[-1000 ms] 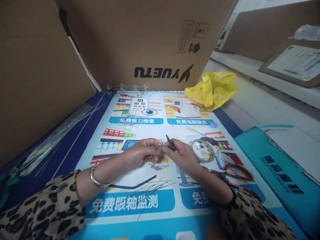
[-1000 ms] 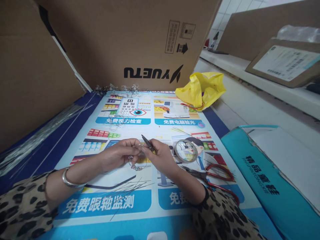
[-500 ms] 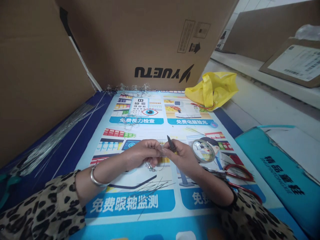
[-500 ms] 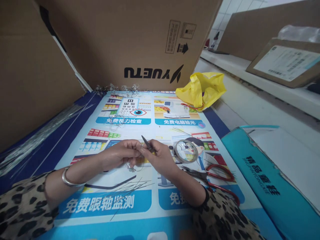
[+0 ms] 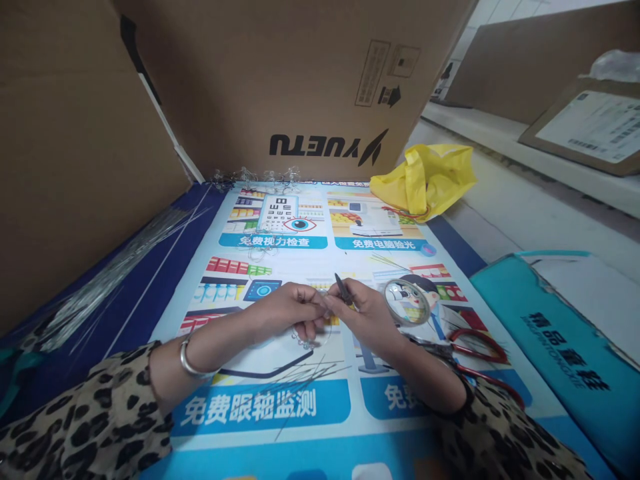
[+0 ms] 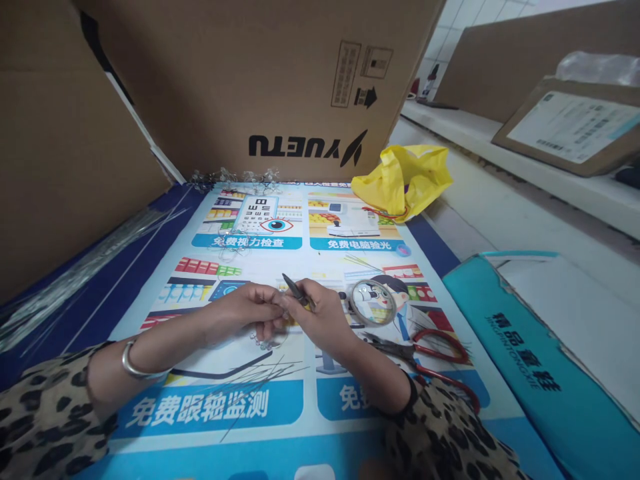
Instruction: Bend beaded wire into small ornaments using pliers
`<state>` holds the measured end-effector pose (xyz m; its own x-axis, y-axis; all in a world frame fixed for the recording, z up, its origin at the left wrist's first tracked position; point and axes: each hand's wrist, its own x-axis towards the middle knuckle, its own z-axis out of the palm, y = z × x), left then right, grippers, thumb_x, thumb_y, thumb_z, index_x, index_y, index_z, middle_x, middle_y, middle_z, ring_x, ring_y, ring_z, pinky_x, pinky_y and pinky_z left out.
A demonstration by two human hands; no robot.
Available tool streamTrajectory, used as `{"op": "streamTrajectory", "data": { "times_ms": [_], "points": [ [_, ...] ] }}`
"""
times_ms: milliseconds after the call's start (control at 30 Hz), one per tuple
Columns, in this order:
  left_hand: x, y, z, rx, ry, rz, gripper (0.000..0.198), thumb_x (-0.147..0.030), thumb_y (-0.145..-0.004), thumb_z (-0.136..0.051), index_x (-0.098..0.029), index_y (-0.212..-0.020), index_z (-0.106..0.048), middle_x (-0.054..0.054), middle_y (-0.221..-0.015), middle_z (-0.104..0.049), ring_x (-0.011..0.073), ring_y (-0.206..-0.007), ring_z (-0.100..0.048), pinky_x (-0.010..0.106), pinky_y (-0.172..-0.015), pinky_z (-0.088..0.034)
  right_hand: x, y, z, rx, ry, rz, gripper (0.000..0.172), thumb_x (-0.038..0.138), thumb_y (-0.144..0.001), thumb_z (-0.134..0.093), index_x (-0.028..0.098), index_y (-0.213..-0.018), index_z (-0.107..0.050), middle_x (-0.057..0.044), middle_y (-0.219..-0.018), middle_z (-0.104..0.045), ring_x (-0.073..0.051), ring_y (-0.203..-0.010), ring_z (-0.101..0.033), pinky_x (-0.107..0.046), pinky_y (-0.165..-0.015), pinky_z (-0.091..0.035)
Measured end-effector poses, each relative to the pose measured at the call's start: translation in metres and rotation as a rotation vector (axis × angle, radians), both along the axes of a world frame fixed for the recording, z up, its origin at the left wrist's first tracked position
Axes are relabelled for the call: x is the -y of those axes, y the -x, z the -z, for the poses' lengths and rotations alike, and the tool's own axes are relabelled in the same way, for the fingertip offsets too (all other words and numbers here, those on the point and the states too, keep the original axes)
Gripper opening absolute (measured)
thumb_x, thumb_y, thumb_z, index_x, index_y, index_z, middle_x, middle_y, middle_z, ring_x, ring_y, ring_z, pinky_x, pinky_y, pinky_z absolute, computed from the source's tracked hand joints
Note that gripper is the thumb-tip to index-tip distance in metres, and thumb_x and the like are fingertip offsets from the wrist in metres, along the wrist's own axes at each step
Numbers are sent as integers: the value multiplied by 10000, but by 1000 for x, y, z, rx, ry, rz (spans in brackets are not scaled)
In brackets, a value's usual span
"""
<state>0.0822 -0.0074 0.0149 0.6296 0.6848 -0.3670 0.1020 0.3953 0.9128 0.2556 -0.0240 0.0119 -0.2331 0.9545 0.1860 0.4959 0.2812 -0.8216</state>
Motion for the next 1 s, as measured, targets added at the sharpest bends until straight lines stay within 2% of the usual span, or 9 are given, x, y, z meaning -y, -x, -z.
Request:
{"op": "streamTrajectory", "data": {
  "times_ms": [133,267,367,467,600,1000],
  "points": [
    [0,-1,4,16,-56,-57,186,-286,-723,-624,-107,-692,-582,17,-607,-600,70,-453,-539,202,-479,-421,-3,-3,2,66,-62,-53,179,348,-819,-508,185,-767,-563,8,-692,-593,-113,-650,-539,-224,-604,-408],
    [-4,0,9,75,-100,-136,195,-297,-746,-604,-113,-698,-561,0,-514,-560,65,-436,-496,200,-480,-363,-10,-10,8,269,-320,-56,183,335,-847,-480,183,-845,-581,-41,-793,-596,-154,-780,-524,-269,-709,-403],
    [-8,3,11,25,-142,-191,185,-305,-770,-571,-130,-719,-540,-15,-467,-535,58,-404,-442,192,-439,-295,-13,-15,11,473,-424,-40,201,310,-845,-492,201,-981,-592,-63,-907,-599,-184,-883,-500,-307,-790,-367],
    [-11,5,11,-25,-187,-230,175,-314,-782,-546,-148,-733,-522,-22,-473,-532,58,-396,-411,190,-422,-268,-14,-16,12,644,-437,4,211,291,-828,-511,228,-1008,-601,-61,-930,-587,-194,-889,-479,-308,-774,-342],
    [-12,6,10,-44,-225,-244,156,-308,-775,-540,-152,-784,-536,-31,-494,-525,64,-413,-422,187,-424,-286,-13,-16,11,775,-461,8,181,277,-818,-513,215,-950,-620,-58,-869,-592,-189,-824,-455,-302,-737,-306],
    [-12,6,9,-75,-299,-229,179,-321,-774,-528,-143,-787,-536,-32,-494,-507,61,-408,-402,180,-414,-294,-14,-18,12,860,-535,67,159,288,-828,-480,204,-838,-616,-56,-789,-564,-185,-783,-421,-304,-701,-265]
  ]
}}
